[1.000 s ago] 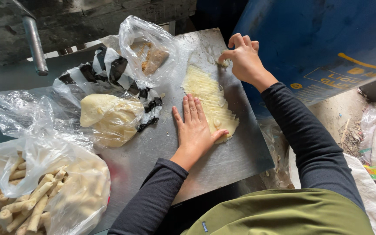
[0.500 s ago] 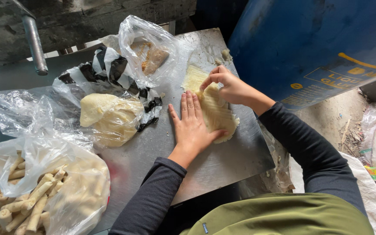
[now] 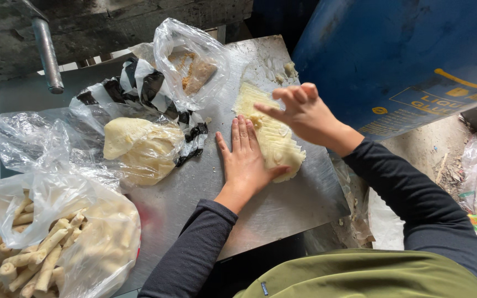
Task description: The person tears pieces from a sheet of soft dough on a metal table, rolls each piece between their fingers into a short cylinder, and places the finished roll into a plastic bag filled with similar rolled dough tubes. They repeat this rolling cycle continuously throughout the clip.
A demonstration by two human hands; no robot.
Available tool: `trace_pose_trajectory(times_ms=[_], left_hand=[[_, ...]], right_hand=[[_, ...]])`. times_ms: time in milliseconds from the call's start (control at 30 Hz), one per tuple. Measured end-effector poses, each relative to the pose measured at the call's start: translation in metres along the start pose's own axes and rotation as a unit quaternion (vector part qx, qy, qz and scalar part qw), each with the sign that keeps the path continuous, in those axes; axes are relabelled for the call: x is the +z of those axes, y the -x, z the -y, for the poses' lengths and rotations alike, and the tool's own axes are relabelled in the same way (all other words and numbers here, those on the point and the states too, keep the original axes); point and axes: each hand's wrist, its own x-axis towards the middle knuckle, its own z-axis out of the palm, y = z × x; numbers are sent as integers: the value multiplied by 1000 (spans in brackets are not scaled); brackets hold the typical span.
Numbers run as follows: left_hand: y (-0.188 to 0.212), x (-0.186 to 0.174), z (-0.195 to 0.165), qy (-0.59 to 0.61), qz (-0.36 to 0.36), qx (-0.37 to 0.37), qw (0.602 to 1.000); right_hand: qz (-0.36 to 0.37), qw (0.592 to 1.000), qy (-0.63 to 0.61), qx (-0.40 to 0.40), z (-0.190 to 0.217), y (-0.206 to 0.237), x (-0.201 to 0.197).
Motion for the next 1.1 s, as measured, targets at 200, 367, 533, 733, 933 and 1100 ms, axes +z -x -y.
trace_pose_trajectory(times_ms=[200,367,533,733,933,1100], left_hand=[[1,-1,-1,1,-26,-2,1000],[1,0,-1,0,-13,6,1000],[2,0,-3,-11,-15,5,1000],[3,2,-3,-12,-32,8,999],[1,4,-2,-19,-42,13,999],[0,3,-1,-4,-37,15,999]], right_hand=[[-45,995,64,-59,3,1,1],[-81,983,145,-75,-12,-10,10],[-69,977,176,-97,-25,-33,8],[-56,976,190,-88,-33,-59,-3],[-36,970,224,-84,-36,-77,-13],[-35,971,233,-50,-36,-89,-22]])
